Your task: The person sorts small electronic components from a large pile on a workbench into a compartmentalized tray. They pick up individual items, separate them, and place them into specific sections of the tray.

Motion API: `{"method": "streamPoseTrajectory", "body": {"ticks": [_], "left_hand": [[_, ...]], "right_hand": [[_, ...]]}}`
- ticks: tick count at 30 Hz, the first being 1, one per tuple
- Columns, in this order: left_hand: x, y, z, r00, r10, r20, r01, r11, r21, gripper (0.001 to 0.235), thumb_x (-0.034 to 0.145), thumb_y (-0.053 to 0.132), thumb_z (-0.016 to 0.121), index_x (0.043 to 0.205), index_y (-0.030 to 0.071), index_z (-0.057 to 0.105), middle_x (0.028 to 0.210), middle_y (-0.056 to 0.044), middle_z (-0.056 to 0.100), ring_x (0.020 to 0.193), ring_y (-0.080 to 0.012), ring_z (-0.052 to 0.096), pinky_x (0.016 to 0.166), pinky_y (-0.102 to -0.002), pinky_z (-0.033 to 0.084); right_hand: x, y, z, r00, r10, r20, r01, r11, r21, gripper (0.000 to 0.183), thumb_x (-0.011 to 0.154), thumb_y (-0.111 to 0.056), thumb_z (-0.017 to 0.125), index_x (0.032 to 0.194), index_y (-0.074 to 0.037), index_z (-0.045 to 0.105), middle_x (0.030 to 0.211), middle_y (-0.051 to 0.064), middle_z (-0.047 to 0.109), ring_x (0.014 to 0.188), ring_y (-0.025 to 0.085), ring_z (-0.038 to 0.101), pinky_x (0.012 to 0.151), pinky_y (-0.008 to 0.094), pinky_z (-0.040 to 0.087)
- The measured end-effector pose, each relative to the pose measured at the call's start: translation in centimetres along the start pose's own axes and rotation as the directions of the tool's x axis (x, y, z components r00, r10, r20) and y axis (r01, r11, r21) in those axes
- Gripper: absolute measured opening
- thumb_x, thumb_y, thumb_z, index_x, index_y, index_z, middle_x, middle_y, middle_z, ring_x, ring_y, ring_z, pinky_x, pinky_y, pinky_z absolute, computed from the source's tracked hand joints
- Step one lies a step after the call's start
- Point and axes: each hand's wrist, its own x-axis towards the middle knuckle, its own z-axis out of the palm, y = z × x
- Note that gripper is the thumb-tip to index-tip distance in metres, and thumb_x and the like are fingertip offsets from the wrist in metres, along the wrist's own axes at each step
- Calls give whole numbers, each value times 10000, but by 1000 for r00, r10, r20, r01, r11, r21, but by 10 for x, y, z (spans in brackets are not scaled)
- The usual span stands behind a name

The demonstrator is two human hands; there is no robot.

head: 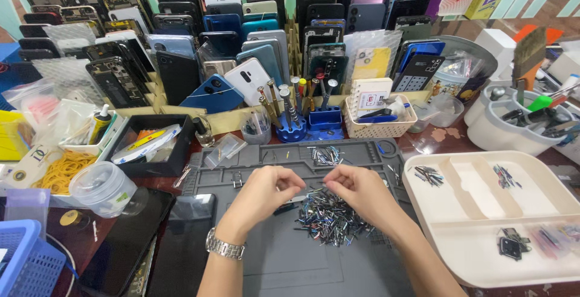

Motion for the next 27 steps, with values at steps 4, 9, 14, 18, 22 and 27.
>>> {"method": "streamPoseTrajectory", "body": {"ticks": [4,9,14,18,22,27], "left_hand": [[-3,2,9,996,54,-76,-43,989,139,173,746,113,802,895,31,775,804,-114,767,768,-201,748,721,-330,575],[-7,-10,12,994,-32,-107,57,970,238,193,699,106,829,869,47,759,843,-110,756,837,-260,735,763,-379,571],[-7,-14,17,993,-39,-115,66,969,238,163,719,120,822,859,57,765,834,-99,754,844,-256,733,773,-381,565],[-3,-4,23,980,161,-114,-140,975,173,217,680,138,855,856,49,763,864,-105,744,882,-265,692,797,-394,536],[2,14,35,984,164,64,-169,981,99,311,663,150,872,929,47,747,892,-123,705,880,-258,689,794,-387,547],[7,30,56,976,202,78,-209,973,99,257,654,65,863,864,-1,731,853,-128,700,834,-252,692,746,-371,556]], "right_hand": [[-19,7,3,1000,-5,-22,3,995,-100,158,871,-162,726,977,-49,755,786,84,736,718,192,668,672,336,539],[-32,4,-2,988,-151,-26,136,941,-310,161,834,-171,746,960,-72,732,878,53,688,926,234,640,811,355,512],[-41,1,-5,963,-237,130,266,919,-292,425,717,-203,852,1093,-79,695,1044,90,606,986,276,607,845,371,498],[-36,2,-9,994,51,93,-36,987,-155,244,802,-163,765,1025,-74,722,963,73,641,821,254,703,771,347,596],[-43,2,-20,999,-19,40,25,985,-168,324,766,-142,816,1064,-76,704,966,65,641,808,202,679,740,327,575],[-43,8,-12,998,-52,42,60,973,-222,318,753,-74,796,1057,-58,704,897,81,632,775,199,666,735,327,548]]}}
